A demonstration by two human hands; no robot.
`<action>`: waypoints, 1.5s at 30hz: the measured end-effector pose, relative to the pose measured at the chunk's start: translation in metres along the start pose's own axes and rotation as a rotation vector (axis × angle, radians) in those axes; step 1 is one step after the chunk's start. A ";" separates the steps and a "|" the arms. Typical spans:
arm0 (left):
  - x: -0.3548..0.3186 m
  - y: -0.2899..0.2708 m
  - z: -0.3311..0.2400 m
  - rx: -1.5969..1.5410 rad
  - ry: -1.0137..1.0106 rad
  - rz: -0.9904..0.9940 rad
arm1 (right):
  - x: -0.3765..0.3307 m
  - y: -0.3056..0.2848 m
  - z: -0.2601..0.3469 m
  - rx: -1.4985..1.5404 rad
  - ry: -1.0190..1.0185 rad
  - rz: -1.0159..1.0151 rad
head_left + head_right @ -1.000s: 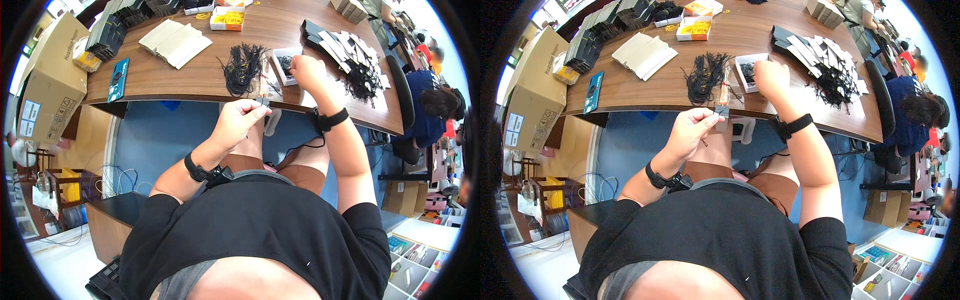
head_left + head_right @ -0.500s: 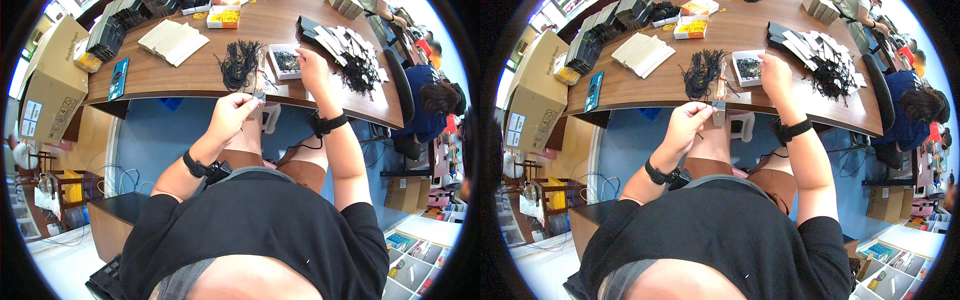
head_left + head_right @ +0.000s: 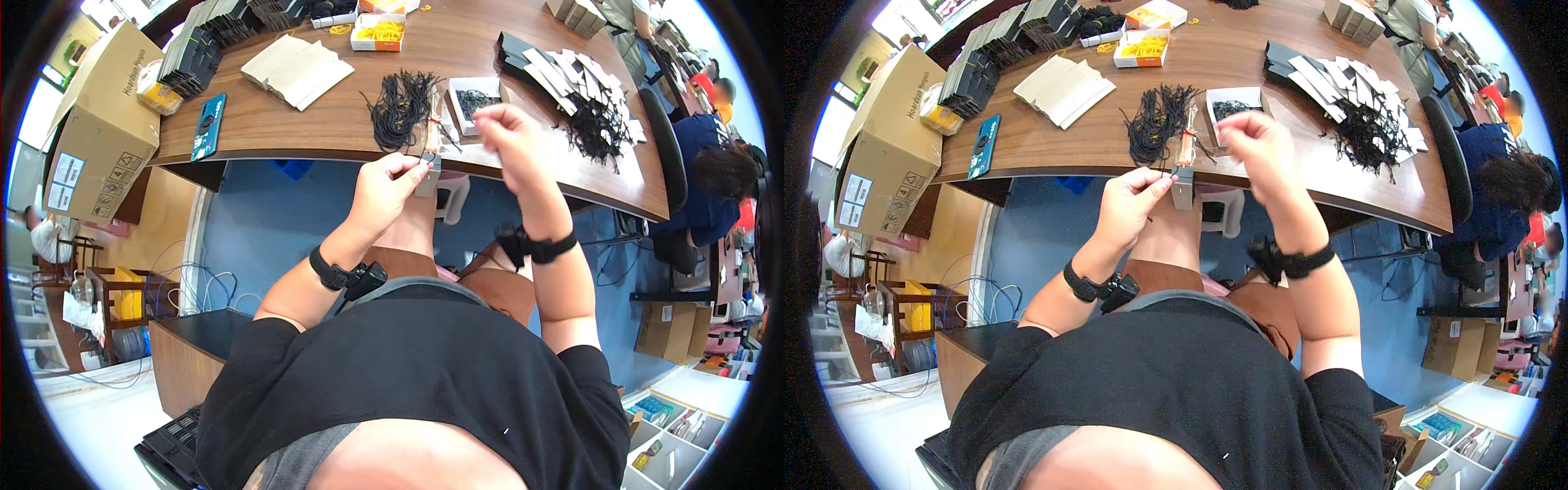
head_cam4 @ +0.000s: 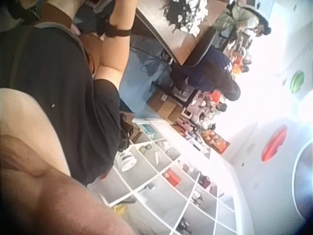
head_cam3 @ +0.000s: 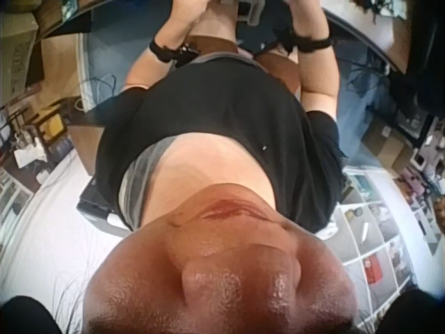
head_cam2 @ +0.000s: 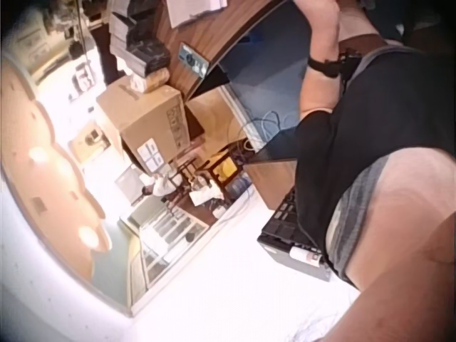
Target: The recorder is assembling small plastic components by inserting and attaching wire ties at a production desk.
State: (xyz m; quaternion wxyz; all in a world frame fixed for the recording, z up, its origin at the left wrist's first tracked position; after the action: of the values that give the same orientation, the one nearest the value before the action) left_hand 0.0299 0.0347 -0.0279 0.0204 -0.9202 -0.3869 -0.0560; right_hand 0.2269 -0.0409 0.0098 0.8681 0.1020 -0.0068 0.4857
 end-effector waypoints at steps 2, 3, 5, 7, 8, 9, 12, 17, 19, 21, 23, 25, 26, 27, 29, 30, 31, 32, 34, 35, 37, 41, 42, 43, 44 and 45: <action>0.000 0.001 -0.003 0.022 0.062 -0.016 | -0.024 0.018 -0.005 0.287 0.185 0.137; 0.000 0.001 -0.005 0.037 0.104 -0.027 | -0.034 0.025 -0.005 0.370 0.249 0.187; -0.002 0.002 -0.010 0.089 0.178 -0.034 | -0.045 0.035 -0.006 0.542 0.346 0.200; -0.004 0.002 -0.016 0.163 0.250 -0.024 | -0.050 0.039 -0.006 0.566 0.396 0.162; -0.005 0.001 -0.017 0.167 0.242 -0.020 | -0.051 0.040 -0.006 0.538 0.407 0.138; -0.006 0.000 -0.018 0.171 0.233 -0.016 | -0.052 0.040 -0.007 0.511 0.417 0.108; -0.008 -0.002 -0.022 0.199 0.254 -0.014 | -0.053 0.040 -0.007 0.443 0.382 0.094; -0.010 -0.003 -0.025 0.210 0.281 -0.006 | -0.052 0.039 -0.011 0.453 0.303 0.154; -0.011 -0.002 -0.024 0.202 0.267 0.002 | -0.052 0.041 -0.013 0.481 0.326 0.179; -0.011 -0.002 -0.022 0.158 0.245 0.008 | -0.053 0.042 -0.016 0.470 0.388 0.165; -0.010 -0.002 -0.022 0.161 0.277 -0.006 | -0.054 0.047 -0.014 0.556 0.391 0.211; -0.009 -0.003 -0.022 0.168 0.297 -0.018 | -0.055 0.050 -0.012 0.554 0.391 0.179; -0.008 -0.004 -0.022 0.176 0.301 -0.024 | -0.055 0.049 -0.011 0.533 0.376 0.147; -0.008 -0.004 -0.022 0.186 0.310 -0.033 | -0.054 0.049 -0.009 0.525 0.347 0.143; -0.008 -0.005 -0.022 0.189 0.300 -0.034 | -0.053 0.046 -0.009 0.489 0.333 0.108; -0.009 -0.005 -0.022 0.195 0.299 -0.034 | -0.053 0.045 -0.009 0.479 0.317 0.100; -0.009 -0.005 -0.022 0.191 0.298 -0.031 | -0.052 0.044 -0.009 0.447 0.293 0.111; -0.009 -0.005 -0.022 0.190 0.300 -0.027 | -0.051 0.044 -0.009 0.414 0.267 0.119; -0.009 -0.005 -0.022 0.190 0.307 -0.023 | -0.051 0.045 -0.010 0.354 0.230 0.127; -0.009 -0.005 -0.022 0.190 0.312 -0.022 | -0.051 0.046 -0.011 0.326 0.222 0.127; -0.009 -0.005 -0.021 0.197 0.310 -0.023 | -0.053 0.049 -0.009 0.294 0.192 0.141; -0.009 -0.007 -0.020 0.194 0.282 -0.020 | -0.053 0.053 -0.002 0.359 0.213 0.187; -0.010 -0.008 -0.019 0.184 0.270 -0.014 | -0.054 0.054 -0.002 0.396 0.247 0.193; -0.010 -0.008 -0.019 0.190 0.275 -0.013 | -0.053 0.054 -0.003 0.405 0.279 0.202; -0.010 -0.008 -0.020 0.194 0.278 -0.011 | -0.052 0.055 -0.004 0.415 0.312 0.211; -0.010 -0.008 -0.020 0.197 0.281 -0.008 | -0.052 0.055 -0.005 0.425 0.342 0.223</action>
State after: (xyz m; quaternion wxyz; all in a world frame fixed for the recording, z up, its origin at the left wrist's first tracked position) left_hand 0.0155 0.0321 -0.0095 0.1643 -0.8952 -0.3877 -0.1457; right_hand 0.1530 -0.0557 0.0088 0.7571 0.1970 0.2304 0.5787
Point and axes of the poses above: each hand's wrist, its own x-axis towards the middle knuckle, its own y-axis out of the palm, z = x × y, the point moved 4 cm from there along x, towards the middle knuckle, and after that the axes turned 4 degrees about x, right-handed, at the moved point
